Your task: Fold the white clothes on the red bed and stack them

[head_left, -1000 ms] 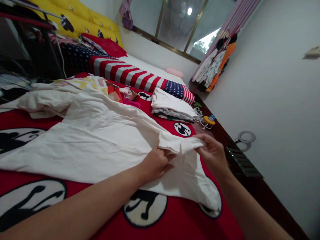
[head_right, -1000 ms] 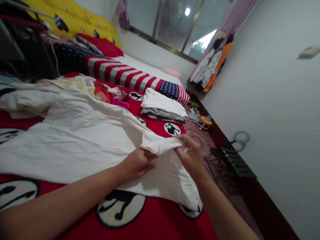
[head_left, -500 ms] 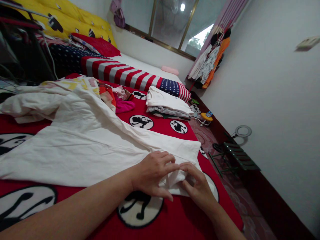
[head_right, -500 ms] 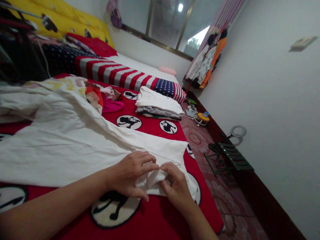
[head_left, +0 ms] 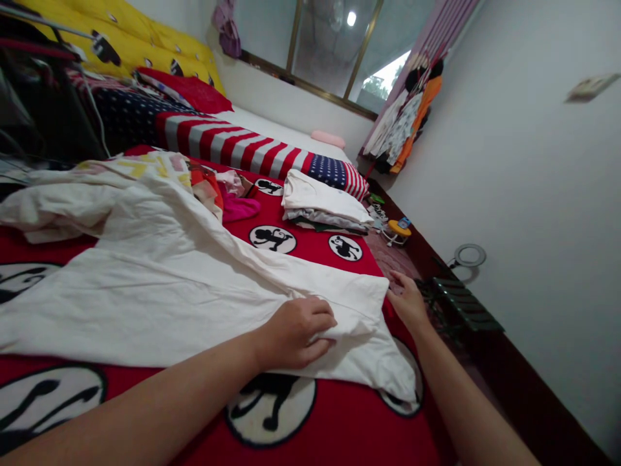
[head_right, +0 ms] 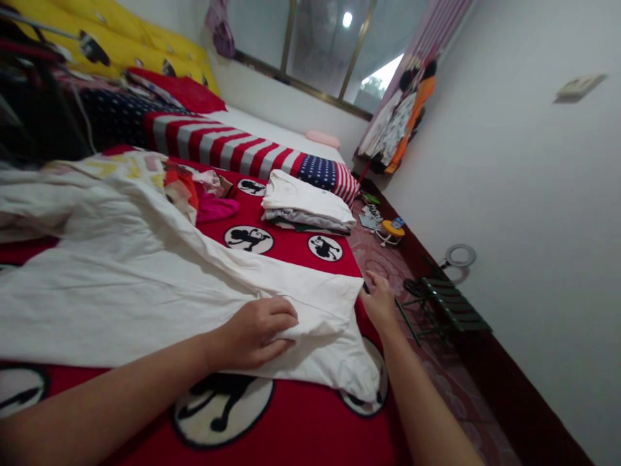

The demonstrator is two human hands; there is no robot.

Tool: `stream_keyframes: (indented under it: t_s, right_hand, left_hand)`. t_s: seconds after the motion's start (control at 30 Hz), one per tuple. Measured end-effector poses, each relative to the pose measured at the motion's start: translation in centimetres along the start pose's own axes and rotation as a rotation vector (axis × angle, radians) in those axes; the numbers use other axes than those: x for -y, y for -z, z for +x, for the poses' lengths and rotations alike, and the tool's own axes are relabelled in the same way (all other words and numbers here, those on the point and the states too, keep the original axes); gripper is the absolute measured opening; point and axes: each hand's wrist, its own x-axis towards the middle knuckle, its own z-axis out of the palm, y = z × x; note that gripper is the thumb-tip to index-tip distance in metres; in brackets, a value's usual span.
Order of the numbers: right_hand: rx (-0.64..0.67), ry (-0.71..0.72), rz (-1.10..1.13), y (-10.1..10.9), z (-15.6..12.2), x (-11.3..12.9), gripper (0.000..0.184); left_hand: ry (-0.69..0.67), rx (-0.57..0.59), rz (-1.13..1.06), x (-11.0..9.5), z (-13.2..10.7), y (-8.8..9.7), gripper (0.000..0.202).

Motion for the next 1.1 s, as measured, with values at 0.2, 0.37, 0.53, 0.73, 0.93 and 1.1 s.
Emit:
stream_keyframes:
  t_s: [0.2, 0.37, 0.53, 0.73, 0.93, 1.1]
  right_hand:
    - [-0.043, 0.065, 0.077, -0.4, 0.0, -0.3, 0.02]
    - [-0.01, 0.106, -0.082, 0.7, -0.7, 0.0, 0.022]
    - [0.024, 0.279, 0.01, 0.4, -2.9, 4.8, 0.022]
    - [0.382, 0.366, -0.001, -1.6, -5.0, 9.0, 0.023]
    - [0.618, 0.406, 0.076, -0.5, -7.5, 15.8, 0.025]
    - [0.79, 0.578, 0.081, 0.3, -10.8, 16.0, 0.061]
  left_hand:
    - [0.021, -0.16, -0.197, -0.6, -0.2, 1.1, 0.011]
    - [-0.017, 0.095, -0.182, -0.2, -0.5, 0.6, 0.013]
    - [0.004, 0.168, -0.206, 0.0, -0.5, 0.4, 0.042]
    - [0.106, 0.021, -0.321, 0.4, -0.2, 1.1, 0.035]
    - [0.287, -0.292, -0.148, 2.4, 0.1, 2.5, 0.022]
    - [0.309, -0.321, 0.131, 6.0, -0.7, 8.1, 0.029]
